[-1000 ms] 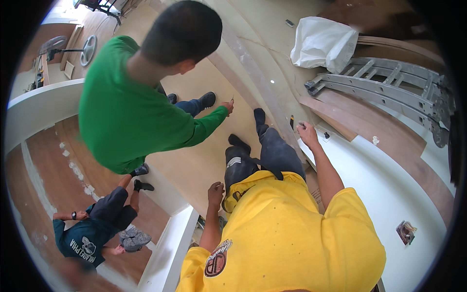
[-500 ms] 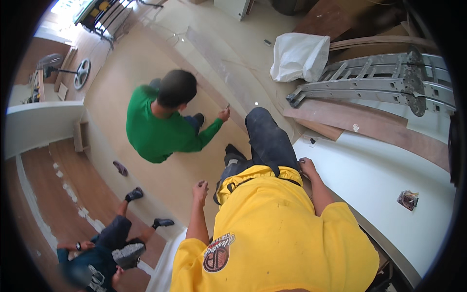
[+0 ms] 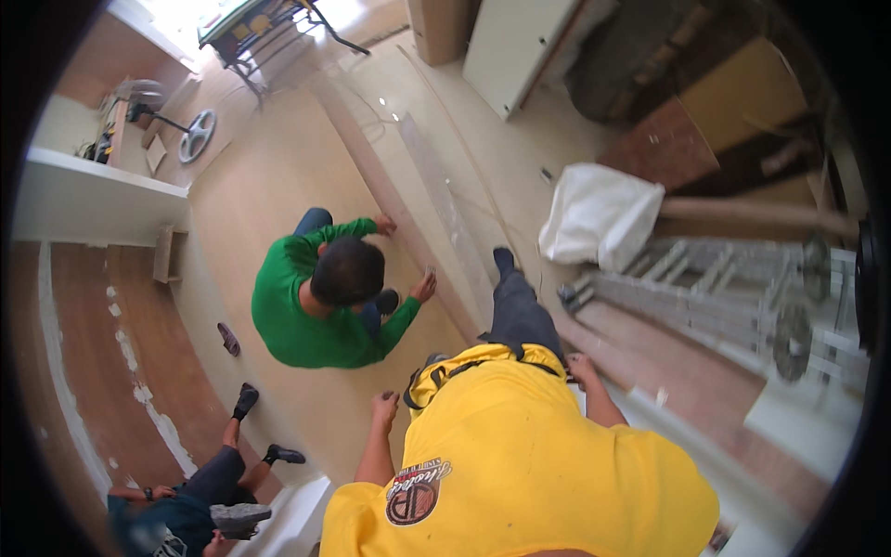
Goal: The person positions a large sheet of laminate flooring on the floor and uses a utility knife to score and cut along a marked line. They then adjust and put on a head-mounted camera before continuing to work on the laminate with others present.
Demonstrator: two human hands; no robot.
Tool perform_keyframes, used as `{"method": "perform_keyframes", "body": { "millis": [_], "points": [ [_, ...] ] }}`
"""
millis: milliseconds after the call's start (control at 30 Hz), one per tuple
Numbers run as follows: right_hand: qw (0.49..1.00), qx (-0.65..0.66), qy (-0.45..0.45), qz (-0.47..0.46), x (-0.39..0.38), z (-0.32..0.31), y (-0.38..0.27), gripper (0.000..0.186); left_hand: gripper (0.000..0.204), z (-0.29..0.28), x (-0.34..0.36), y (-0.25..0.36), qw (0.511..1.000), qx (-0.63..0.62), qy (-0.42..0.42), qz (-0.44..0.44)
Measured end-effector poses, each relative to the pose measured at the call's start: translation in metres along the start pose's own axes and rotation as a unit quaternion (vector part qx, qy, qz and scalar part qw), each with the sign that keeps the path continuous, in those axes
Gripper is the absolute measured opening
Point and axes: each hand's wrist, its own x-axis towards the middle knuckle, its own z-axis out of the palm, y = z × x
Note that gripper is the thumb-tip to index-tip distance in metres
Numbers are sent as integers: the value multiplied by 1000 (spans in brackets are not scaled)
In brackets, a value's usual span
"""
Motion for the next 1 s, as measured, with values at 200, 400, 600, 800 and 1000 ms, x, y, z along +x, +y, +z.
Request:
{"method": "perform_keyframes", "body": {
  "millis": [200, 400, 600, 800, 1000],
  "points": [
    [995, -55, 39, -78, 119, -103, -143, 22, 36, 58, -37, 138, 993, -107, 23, -32],
    [944, -61, 71, -317, 185, -180, -317, 30, 37, 108, -49, 250, 984, -155, 55, 74],
    [906, -153, 84, -386, 239, -181, -426, 37, 40, 140, 0, 294, 988, -156, 21, -8],
    [885, -272, 5, -378, 194, -153, -557, 41, 31, 197, 70, 342, 952, -279, 44, -114],
    [854, -296, -6, -428, 197, -83, -733, 37, 29, 241, 183, 394, 965, -219, -49, -136]
  ]
}}
